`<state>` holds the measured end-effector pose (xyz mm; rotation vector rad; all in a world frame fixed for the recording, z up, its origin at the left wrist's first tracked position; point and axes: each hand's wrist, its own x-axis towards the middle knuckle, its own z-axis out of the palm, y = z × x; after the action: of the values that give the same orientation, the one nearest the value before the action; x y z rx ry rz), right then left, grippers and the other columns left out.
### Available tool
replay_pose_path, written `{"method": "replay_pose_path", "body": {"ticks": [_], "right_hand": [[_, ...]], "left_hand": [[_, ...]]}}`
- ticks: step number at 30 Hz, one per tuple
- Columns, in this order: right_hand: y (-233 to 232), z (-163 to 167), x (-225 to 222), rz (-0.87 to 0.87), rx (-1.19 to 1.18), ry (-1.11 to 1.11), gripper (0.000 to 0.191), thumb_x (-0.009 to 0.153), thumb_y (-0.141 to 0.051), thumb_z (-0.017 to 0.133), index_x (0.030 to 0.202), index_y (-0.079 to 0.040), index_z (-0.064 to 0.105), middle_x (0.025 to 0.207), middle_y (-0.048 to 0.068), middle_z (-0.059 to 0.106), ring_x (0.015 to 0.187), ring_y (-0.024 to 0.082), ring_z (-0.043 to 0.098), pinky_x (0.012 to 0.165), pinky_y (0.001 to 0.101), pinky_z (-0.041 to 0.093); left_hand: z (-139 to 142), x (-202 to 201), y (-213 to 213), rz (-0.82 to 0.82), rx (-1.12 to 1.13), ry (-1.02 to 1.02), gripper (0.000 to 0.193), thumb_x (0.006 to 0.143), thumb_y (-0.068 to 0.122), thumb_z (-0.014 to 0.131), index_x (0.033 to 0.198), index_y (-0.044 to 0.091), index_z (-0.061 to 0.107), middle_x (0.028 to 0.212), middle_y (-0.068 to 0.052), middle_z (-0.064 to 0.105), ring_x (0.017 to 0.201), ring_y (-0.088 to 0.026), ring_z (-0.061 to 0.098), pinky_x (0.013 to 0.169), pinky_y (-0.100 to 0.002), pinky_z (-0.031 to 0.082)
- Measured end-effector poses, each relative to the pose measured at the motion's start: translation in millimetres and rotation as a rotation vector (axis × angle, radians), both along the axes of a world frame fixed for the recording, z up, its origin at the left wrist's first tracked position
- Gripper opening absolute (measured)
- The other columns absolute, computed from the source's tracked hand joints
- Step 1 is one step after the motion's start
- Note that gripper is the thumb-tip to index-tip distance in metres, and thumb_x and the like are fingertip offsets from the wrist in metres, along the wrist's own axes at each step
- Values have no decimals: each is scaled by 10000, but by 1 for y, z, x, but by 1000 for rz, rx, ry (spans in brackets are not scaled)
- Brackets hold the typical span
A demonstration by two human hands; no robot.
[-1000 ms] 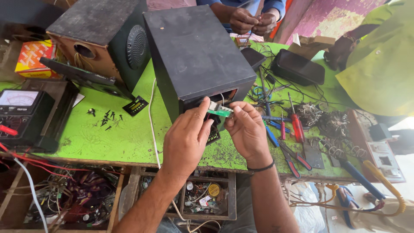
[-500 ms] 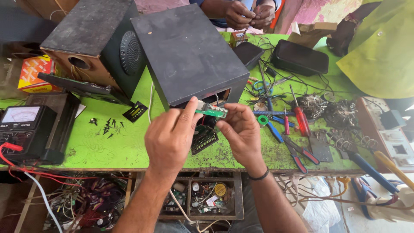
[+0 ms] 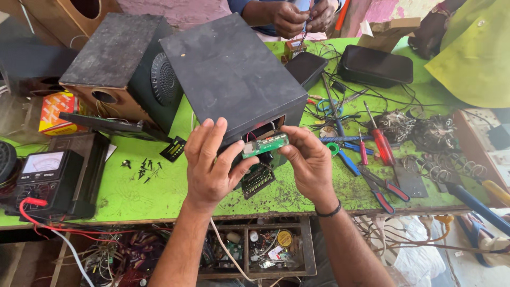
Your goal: The person repairs an audio speaker cabinet at a workbench, holding a green circuit board against the open compartment and soldering its connections with a soldering iron. They reposition the board, pick up the iron and pliers, and continue soldering different joints on the board.
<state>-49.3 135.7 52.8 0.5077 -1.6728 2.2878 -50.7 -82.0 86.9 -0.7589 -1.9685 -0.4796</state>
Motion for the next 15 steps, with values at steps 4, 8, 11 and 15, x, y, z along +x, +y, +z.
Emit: {"method": "replay_pose_path", "body": {"ticks": [4, 8, 11, 15], "right_hand": [[-8, -2, -3, 5, -40, -28, 370, 984, -4, 681, 1349, -7, 624, 1121, 10, 672, 1039, 90, 650, 933, 248, 555], [-15, -1, -4, -16, -25, 13, 377, 991, 9, 697, 1362, -6, 634, 1136, 0, 649, 1055, 85, 632, 946, 236, 528], [-19, 6, -1, -13, -17, 24, 380, 996, 17, 698, 1370, -13, 636, 1133, 2, 657, 1050, 83, 630, 940, 233, 523], [-27, 18, 7, -31, -2, -19, 432, 989, 30, 674, 1407, -35, 585, 1125, 6, 665, 1041, 89, 643, 906, 235, 541]], "left_hand": [[-2, -5, -3, -12, 66, 1, 438, 883, 477, 852, 1088, 135, 669, 1447, -100, 532, 1408, -317, 423, 1171, -518, 397], [-2, -4, -11, 6, 64, -22, 430, 882, 474, 858, 1101, 146, 685, 1422, -80, 552, 1391, -309, 445, 1167, -509, 410], [1, -1, -17, 0, 67, -18, 426, 865, 485, 855, 1096, 167, 688, 1425, -77, 555, 1381, -308, 460, 1162, -512, 406], [13, 4, -22, 12, 47, 0, 426, 859, 485, 875, 1075, 157, 707, 1404, -87, 561, 1361, -324, 475, 1148, -517, 406]]}}
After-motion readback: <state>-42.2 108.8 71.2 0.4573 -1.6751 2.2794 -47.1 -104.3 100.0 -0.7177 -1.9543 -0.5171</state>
